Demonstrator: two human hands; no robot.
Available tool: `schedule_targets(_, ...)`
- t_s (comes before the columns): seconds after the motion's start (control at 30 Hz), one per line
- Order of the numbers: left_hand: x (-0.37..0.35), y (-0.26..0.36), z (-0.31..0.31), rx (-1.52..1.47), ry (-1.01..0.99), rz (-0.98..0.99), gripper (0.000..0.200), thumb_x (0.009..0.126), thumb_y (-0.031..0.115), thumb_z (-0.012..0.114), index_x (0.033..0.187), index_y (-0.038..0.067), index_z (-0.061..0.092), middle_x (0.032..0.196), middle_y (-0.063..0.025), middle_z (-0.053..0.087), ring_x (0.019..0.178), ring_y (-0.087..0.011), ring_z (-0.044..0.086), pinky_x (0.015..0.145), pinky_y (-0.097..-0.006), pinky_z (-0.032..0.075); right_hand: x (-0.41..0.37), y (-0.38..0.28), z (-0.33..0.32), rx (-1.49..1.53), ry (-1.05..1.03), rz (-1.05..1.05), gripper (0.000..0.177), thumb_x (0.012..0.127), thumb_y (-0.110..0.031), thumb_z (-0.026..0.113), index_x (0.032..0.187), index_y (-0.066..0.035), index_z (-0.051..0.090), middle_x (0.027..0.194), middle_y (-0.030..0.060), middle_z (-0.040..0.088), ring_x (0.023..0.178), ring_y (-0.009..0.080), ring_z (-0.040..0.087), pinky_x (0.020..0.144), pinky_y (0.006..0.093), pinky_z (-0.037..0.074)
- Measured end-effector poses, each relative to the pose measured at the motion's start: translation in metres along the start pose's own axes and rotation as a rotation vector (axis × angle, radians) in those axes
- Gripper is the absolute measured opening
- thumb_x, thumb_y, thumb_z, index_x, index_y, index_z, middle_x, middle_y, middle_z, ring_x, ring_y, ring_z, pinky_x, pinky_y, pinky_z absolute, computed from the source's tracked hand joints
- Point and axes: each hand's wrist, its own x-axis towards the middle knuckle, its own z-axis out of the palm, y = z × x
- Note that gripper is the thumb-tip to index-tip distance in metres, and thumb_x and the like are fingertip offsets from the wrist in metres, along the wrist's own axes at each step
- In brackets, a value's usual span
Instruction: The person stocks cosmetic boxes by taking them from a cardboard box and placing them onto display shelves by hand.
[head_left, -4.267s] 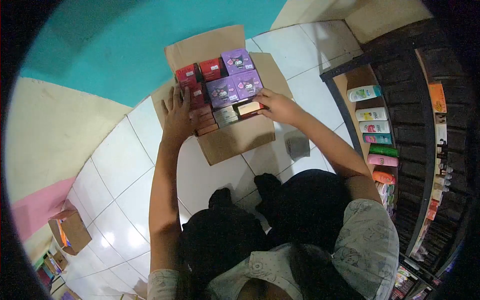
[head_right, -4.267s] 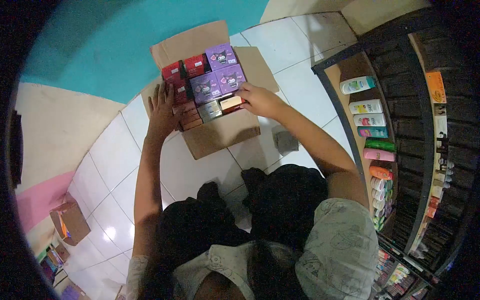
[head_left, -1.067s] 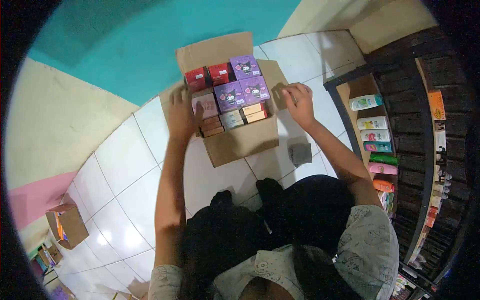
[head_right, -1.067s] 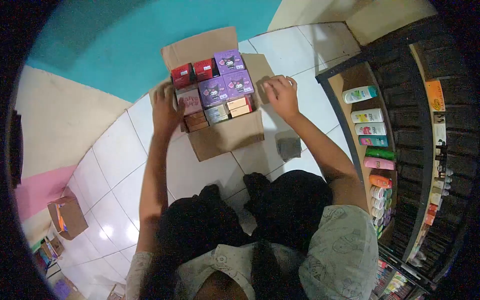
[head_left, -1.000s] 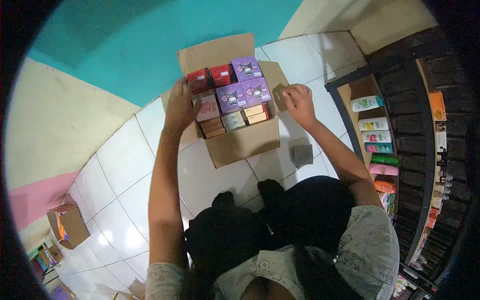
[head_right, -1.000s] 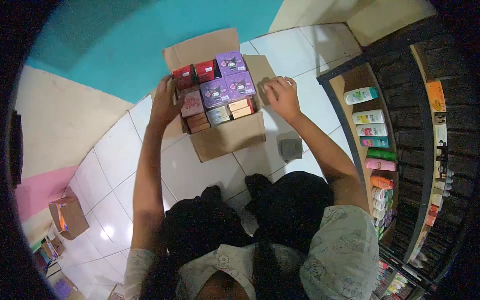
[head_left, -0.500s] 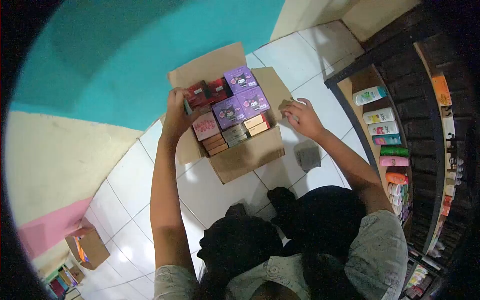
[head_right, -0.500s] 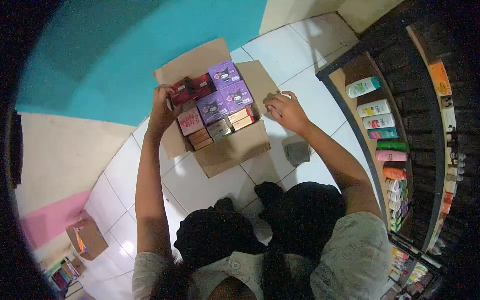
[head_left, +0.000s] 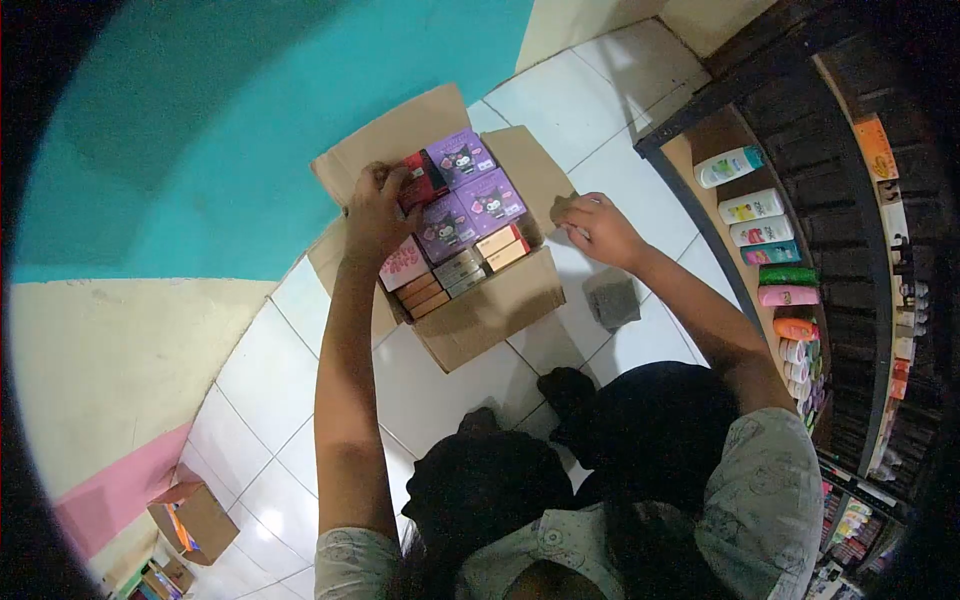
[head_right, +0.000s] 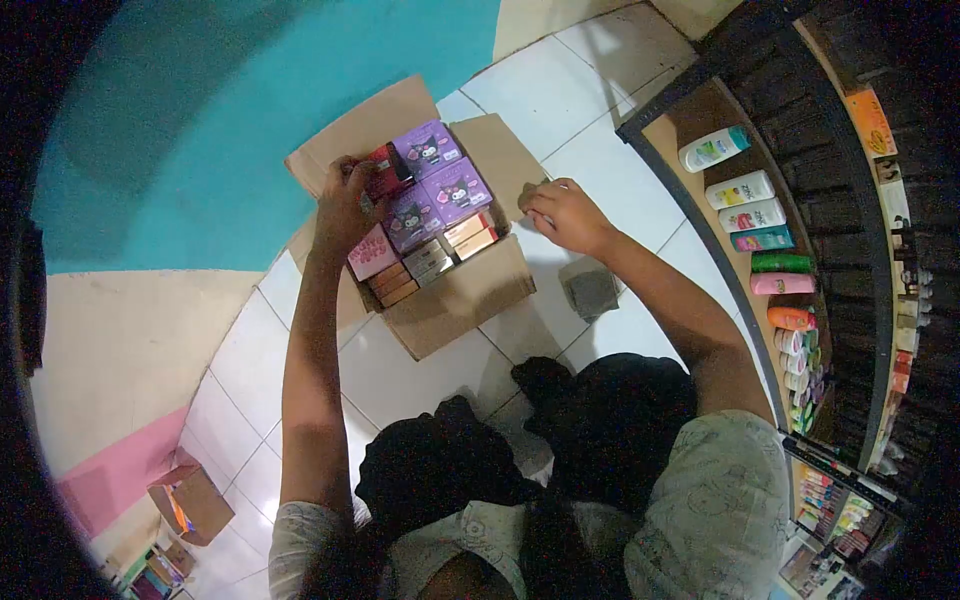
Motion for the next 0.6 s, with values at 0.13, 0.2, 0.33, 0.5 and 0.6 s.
schedule_targets(0.13,-0.001,0.000,-0.002,-0.018,-0.012,0.016,0.055,0.063,0.013,0.075,0.115,0.008,0.058,0.115,-0.0182,0.051,0.107,-0.0366,0.054,0.090,-0.0452,0.048,0.005,-0.004,-0.003,-0.009,-0.014,0.000,0.019,0.084,-0.014,0.056,0.101,-0.009,0.062,0.100,0.0076,0.061,0.101,0.0242,0.057,0.094,0.0417,0.039)
schedule_targets(0.2,-0.003,0.005,-0.007,0.002,-0.032,0.003,0.058,0.065,0.015,0.076,0.119,0.008,0.056,0.121,-0.0197,0.047,0.112,-0.0380,0.051,0.093,-0.0467,0.046,0.010,-0.004,-0.004,-0.024,-0.011,-0.010,0.019,0.084,-0.015,0.056,0.101,-0.009,0.063,0.101,0.0076,0.061,0.101,0.0242,0.057,0.094,0.0419,0.039)
schedule_targets(0.33,-0.018,0.004,-0.015,0.093,0.018,-0.045,0.063,0.070,0.017,0.075,0.127,0.009,0.049,0.132,-0.0223,0.040,0.121,-0.0413,0.043,0.098,-0.0485,0.041,0.032,0.000,-0.028,-0.090,-0.002,-0.014,0.017,0.083,-0.014,0.058,0.098,-0.008,0.063,0.101,0.0077,0.062,0.099,0.0245,0.057,0.093,0.0416,0.040)
schedule_targets(0.5,-0.058,0.019,-0.095,-0.034,0.064,-0.338,0.052,0.080,0.011,0.067,0.127,0.006,0.047,0.133,-0.0233,0.038,0.122,-0.0430,0.041,0.102,-0.0459,0.038,0.080,-0.029,-0.109,0.082,0.518,0.182,0.018,0.079,-0.006,0.061,0.097,-0.006,0.064,0.098,0.0099,0.063,0.096,0.0283,0.058,0.088,0.0397,0.042)
schedule_targets(0.6,-0.103,0.044,-0.154,-0.263,0.235,-0.742,0.042,0.082,0.006,0.063,0.121,0.001,0.048,0.126,-0.0239,0.042,0.117,-0.0421,0.044,0.098,-0.0446,0.040,0.091,-0.060,-0.178,0.178,0.570,0.225,0.019,0.078,-0.006,0.062,0.098,-0.005,0.064,0.098,0.0112,0.063,0.095,0.0297,0.058,0.088,0.0395,0.042)
